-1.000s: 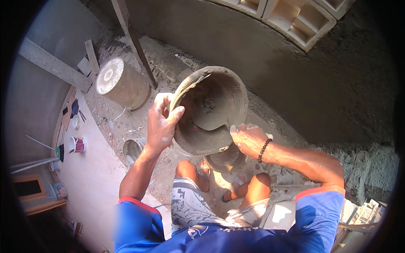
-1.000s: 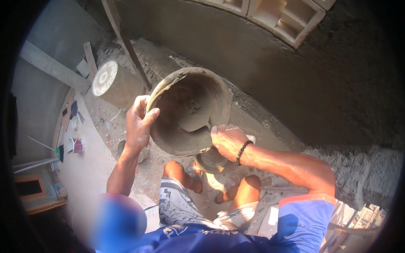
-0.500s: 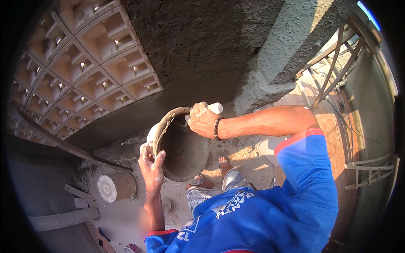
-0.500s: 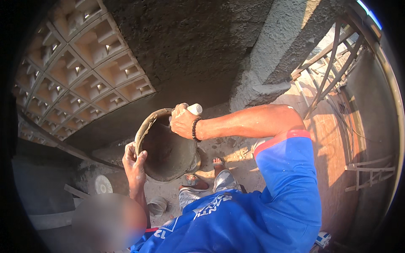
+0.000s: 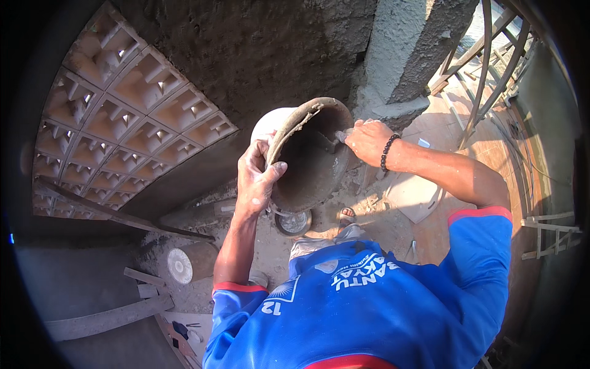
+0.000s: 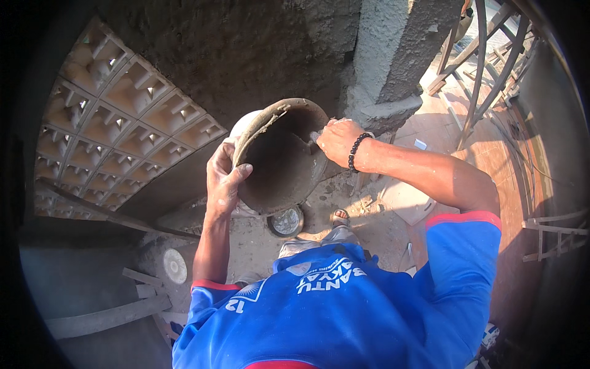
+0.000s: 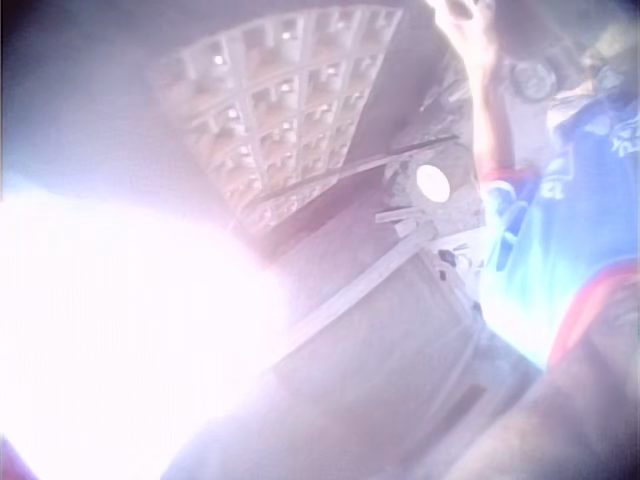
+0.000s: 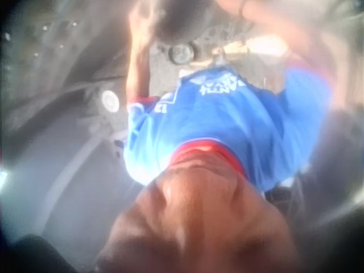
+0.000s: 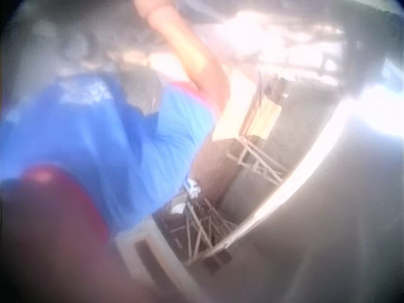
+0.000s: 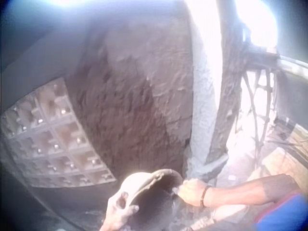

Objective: The person scoops wet cement from a bucket using a trowel and applies it to a wall surface. They repeatedly smooth the applied cement with the trowel to create a flat finish.

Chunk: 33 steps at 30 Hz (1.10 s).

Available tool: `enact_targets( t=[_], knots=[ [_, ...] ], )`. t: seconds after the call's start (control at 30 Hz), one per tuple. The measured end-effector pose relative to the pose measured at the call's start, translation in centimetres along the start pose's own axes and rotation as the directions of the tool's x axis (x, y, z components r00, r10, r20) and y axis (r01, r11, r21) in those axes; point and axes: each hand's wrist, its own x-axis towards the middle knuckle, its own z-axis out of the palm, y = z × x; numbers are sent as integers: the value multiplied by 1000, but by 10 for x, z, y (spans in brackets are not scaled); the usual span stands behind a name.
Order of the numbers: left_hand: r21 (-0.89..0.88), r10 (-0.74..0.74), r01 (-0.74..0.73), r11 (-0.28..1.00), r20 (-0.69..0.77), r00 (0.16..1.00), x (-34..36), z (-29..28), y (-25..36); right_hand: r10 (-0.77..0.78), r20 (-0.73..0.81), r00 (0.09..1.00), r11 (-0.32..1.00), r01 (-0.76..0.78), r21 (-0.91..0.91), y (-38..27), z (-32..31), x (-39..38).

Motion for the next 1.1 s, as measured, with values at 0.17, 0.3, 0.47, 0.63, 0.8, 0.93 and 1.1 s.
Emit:
enact_targets(
  t=[0.17, 0.3, 0.47, 0.63, 0.8, 0.93, 1.1],
  knots=[
    [-36, 36, -34, 999, 71, 997, 36, 45, 9, -158, -37, 987, 984, 160, 73, 57, 5, -20],
    [36, -12, 8, 999, 98, 995, 48, 77, -2, -220, 74, 973, 957, 200, 212, 78, 35, -38],
    [33, 22, -28, 999, 154, 988, 49, 101, -11, -133, -126, 983, 919, 170, 357, 71, 94, -59],
    [63, 58, -73, 995, 212, 976, 44, 104, -22, -140, -152, 978, 869, 195, 455, 62, 118, -63],
    [31, -31, 26, 999, 170, 985, 29, 94, -29, -143, -111, 983, 782, 181, 596, 41, 105, -65],
    [-68, -45, 51, 996, 91, 995, 15, 74, -32, -125, 256, 959, 793, -59, 607, 22, 116, -58],
    [-167, -57, 56, 984, -5, 998, -3, 36, -31, -13, 267, 964, 636, -198, 746, -20, 86, -49]
  ],
)
